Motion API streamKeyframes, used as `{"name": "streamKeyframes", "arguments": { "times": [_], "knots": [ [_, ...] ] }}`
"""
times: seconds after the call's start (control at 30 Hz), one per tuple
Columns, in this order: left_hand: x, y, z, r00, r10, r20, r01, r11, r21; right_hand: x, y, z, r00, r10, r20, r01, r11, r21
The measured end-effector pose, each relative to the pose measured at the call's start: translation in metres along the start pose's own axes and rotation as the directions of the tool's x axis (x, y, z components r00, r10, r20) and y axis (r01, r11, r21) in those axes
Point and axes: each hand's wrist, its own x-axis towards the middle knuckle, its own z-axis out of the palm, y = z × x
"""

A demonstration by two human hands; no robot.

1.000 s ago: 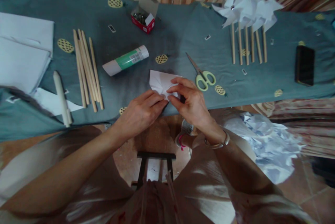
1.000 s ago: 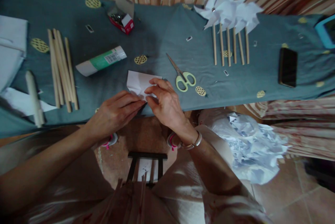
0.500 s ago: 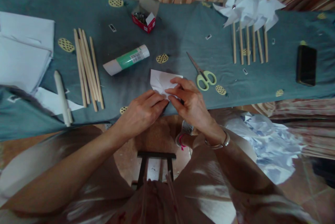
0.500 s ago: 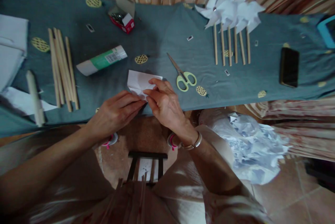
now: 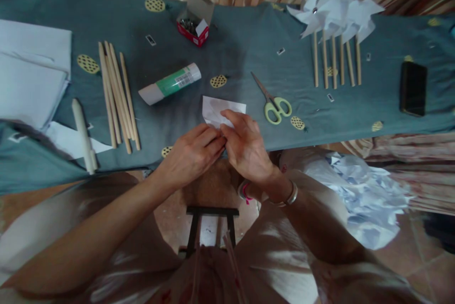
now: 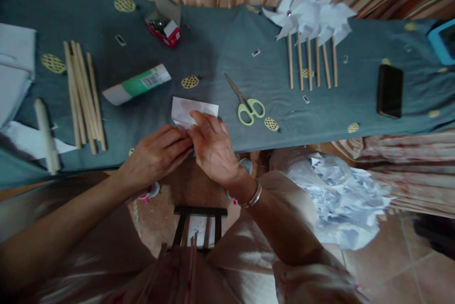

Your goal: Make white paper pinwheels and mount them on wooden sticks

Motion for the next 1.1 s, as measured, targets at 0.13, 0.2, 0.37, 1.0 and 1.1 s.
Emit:
{"name": "streamKeyframes", "arguments": {
  "times": [0.13,0.2,0.37,1.0,1.1],
  "knots": [
    [0.001,0.0,0.001,1.0,0.004,-0.02,-0.004,1.0,0.006,0.0,0.002,0.001,1.0,-0.014,0.0,0.014,1.0,0.022],
    [0.002,0.001,0.001,1.0,-0.001,-0.03,0.0,1.0,-0.005,-0.001,0.004,0.002,0.998,-0.052,-0.03,0.052,0.999,-0.014],
    [0.004,0.0,0.001,0.999,-0.021,-0.044,0.02,0.999,-0.03,-0.003,0.011,0.005,0.993,-0.092,-0.076,0.085,0.992,-0.093],
    [0.0,-0.024,-0.008,0.996,-0.062,-0.058,0.067,0.993,0.1,0.006,0.036,-0.017,0.986,0.052,-0.159,-0.039,0.995,0.088],
    [0.0,-0.033,-0.01,0.994,-0.074,-0.076,0.083,0.989,0.125,0.005,0.033,-0.02,0.985,0.054,-0.163,-0.041,0.996,0.081]
  ]
}}
